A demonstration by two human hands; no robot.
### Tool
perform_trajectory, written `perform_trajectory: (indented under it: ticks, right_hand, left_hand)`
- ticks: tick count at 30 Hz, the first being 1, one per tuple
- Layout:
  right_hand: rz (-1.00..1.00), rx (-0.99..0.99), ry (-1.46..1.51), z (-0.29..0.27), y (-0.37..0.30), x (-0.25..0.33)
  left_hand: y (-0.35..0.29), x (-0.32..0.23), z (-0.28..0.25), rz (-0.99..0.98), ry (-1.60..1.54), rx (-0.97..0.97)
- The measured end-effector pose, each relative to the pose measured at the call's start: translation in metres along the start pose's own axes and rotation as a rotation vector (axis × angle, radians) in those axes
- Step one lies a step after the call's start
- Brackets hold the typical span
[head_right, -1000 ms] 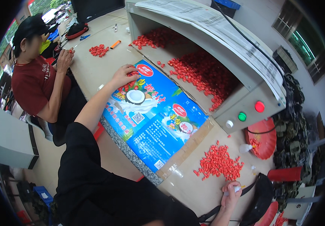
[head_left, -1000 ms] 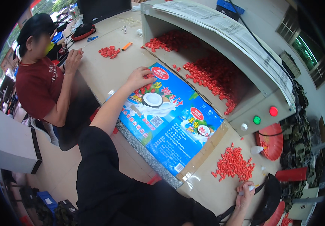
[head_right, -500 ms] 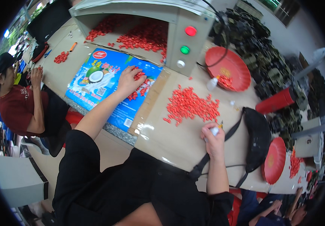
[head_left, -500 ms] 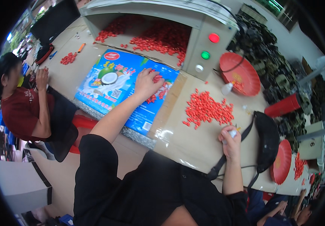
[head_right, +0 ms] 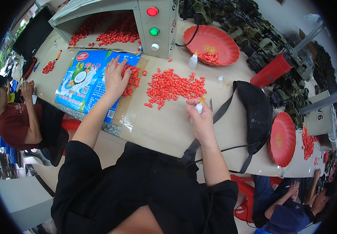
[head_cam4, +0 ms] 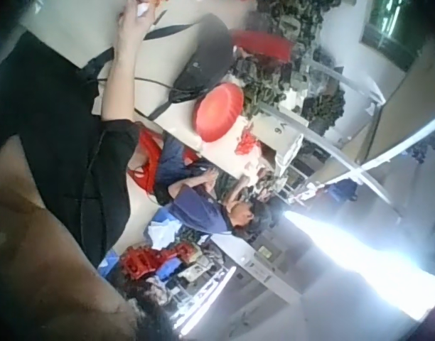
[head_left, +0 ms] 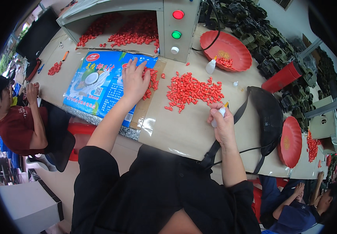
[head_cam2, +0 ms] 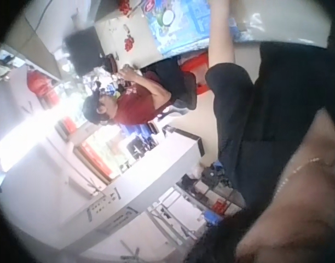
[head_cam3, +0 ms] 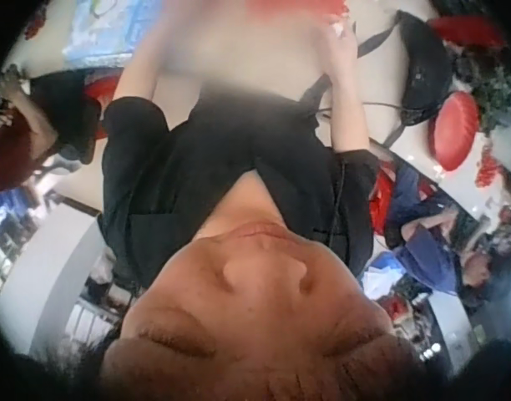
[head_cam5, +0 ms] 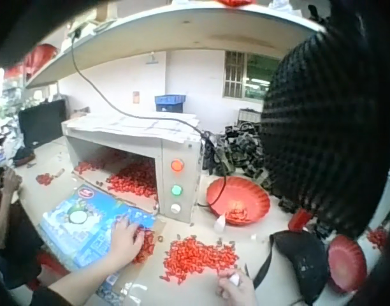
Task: The person applies glue from a bottle onto small plastic pieces and joins them by hand, then retrieves additional pieces from a machine compartment onto the table.
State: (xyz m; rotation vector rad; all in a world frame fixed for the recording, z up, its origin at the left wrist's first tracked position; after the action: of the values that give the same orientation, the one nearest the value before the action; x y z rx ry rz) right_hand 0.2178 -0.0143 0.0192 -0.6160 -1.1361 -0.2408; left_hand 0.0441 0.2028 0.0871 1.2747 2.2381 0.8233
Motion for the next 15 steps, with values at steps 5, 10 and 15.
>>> perform_trajectory:
  ticks: [5,10,15]
  right_hand:
    - [-0.036,0.130,0.112,0.012,-0.001,0.003]
    - [-0.089,0.117,0.016,0.017,-0.002,0.006]
    - [-0.055,0.101,0.053,0.014,-0.001,0.003]
  left_hand:
    - [-0.023,-0.071,-0.027,0.241,-0.154,0.076]
    - [-0.054,-0.040,-0.047,-0.071,-0.235,-0.048]
    - [-0.060,-0.036,-0.038,-0.103,-0.182,0.016]
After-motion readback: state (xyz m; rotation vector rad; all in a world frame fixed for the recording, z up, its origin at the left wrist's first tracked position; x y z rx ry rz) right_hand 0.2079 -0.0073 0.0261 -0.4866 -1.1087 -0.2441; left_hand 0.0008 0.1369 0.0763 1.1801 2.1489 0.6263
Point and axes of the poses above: each hand's wrist, its own y-axis towards the middle knuckle, its own z-axis out of the palm, x = y × z, the point moved 10 cm from there along y, towards the middle knuckle, and after that the axes turned 14 degrees about z, right-handed, at the moved point
